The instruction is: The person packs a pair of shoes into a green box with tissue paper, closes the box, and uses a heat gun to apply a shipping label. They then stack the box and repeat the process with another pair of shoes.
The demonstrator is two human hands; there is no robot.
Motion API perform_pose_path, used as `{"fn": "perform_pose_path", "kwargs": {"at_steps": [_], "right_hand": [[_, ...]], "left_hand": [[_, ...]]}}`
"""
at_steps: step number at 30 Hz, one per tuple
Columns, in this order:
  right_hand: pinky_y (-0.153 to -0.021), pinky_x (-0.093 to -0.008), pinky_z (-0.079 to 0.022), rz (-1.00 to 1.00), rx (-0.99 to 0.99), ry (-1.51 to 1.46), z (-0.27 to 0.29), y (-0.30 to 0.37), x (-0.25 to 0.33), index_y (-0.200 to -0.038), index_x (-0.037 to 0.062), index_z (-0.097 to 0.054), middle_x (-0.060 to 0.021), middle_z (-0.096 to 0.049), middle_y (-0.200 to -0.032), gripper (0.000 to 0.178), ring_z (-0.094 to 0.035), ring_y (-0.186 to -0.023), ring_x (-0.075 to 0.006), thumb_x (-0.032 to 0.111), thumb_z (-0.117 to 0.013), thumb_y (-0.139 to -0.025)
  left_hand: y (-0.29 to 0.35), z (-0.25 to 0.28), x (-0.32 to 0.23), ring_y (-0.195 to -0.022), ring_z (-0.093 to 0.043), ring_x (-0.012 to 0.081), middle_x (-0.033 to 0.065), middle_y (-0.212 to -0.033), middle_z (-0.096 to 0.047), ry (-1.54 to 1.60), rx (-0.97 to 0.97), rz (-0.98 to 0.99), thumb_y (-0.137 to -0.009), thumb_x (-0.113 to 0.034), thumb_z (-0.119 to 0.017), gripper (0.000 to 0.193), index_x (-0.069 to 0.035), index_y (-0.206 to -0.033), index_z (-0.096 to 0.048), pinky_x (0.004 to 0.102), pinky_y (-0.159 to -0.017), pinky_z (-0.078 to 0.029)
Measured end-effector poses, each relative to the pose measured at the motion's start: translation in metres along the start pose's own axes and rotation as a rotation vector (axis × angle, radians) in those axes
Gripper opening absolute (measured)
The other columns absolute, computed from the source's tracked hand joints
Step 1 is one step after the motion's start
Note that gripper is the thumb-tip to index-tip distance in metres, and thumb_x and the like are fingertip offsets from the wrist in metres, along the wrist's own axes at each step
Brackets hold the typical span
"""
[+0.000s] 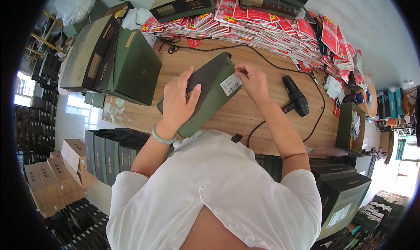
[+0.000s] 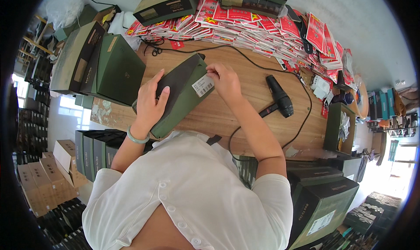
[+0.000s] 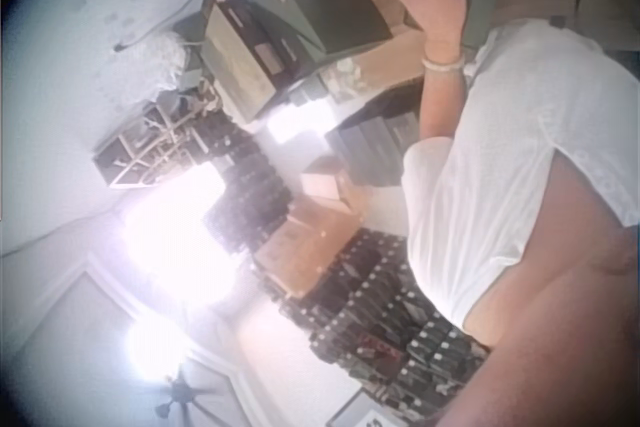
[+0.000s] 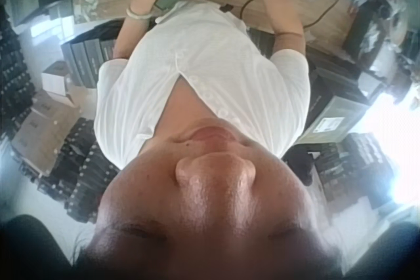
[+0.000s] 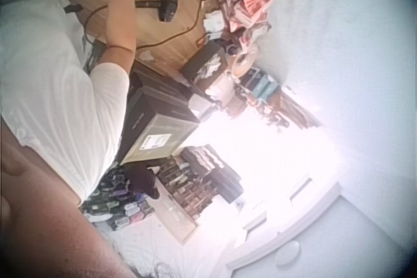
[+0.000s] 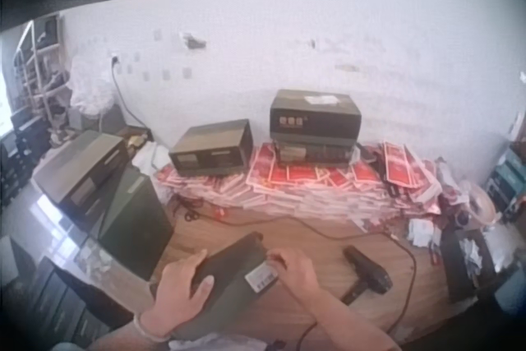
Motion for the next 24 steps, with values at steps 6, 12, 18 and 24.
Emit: {"fn": "perform_pose_path", "kwargs": {"at_steps": [6, 12, 18, 24], "right_hand": [[-0.071, -0.0365, -0.053, 0.019, 0.042, 0.020, 0.002, -0.001, 0.000, -0.096, 0.0052, -0.065, -0.0111, -0.068, -0.086, 0.020, -0.066, -0.081, -0.0277, -0.001, -0.071, -0.078], [-0.074, -0.0399, -0.052, 0.056, 0.084, 0.059, 0.003, -0.002, 0.003, -0.096, 0.0060, -0.063, -0.0107, -0.068, -0.086, 0.018, -0.064, -0.084, -0.0298, -0.001, -0.069, -0.080], [-0.079, -0.0405, -0.050, 0.083, 0.165, 0.079, 0.004, -0.003, 0.003, -0.100, 0.0066, -0.061, -0.0099, -0.065, -0.090, 0.021, -0.061, -0.088, -0.0306, -0.002, -0.066, -0.082], [-0.078, -0.0366, -0.049, 0.175, 0.157, 0.131, 0.011, 0.001, 0.007, -0.105, 0.0064, -0.062, -0.0100, -0.058, -0.089, 0.025, -0.058, -0.087, -0.0261, -0.003, -0.066, -0.082]], "left_hand": [[0.000, -0.002, -0.001, -0.105, -0.059, 0.0337, 0.0167, -0.120, -0.063, 0.006, -0.006, -0.001, -0.095, -0.027, -0.059, 0.047, -0.004, -0.135, -0.051, 0.0434, -0.092, -0.042], [0.000, -0.003, -0.003, -0.104, -0.059, 0.0335, 0.0162, -0.119, -0.063, 0.008, -0.008, 0.004, -0.095, -0.026, -0.059, 0.046, -0.004, -0.135, -0.051, 0.0433, -0.092, -0.042], [0.000, -0.004, -0.003, -0.102, -0.060, 0.0330, 0.0159, -0.117, -0.064, 0.008, -0.008, 0.014, -0.095, -0.025, -0.059, 0.046, -0.005, -0.135, -0.051, 0.0428, -0.091, -0.042], [0.001, -0.003, -0.003, -0.098, -0.060, 0.0326, 0.0157, -0.114, -0.064, 0.000, -0.031, 0.001, -0.095, -0.025, -0.059, 0.045, -0.005, -0.135, -0.051, 0.0427, -0.089, -0.042]]}}
Point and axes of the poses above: each hand's wrist, its own y-axis away from the middle knuckle, its own z-axis out of the back of the hand, x = y × z, the point moved 3 cm from there along -y, towards the middle knuckle
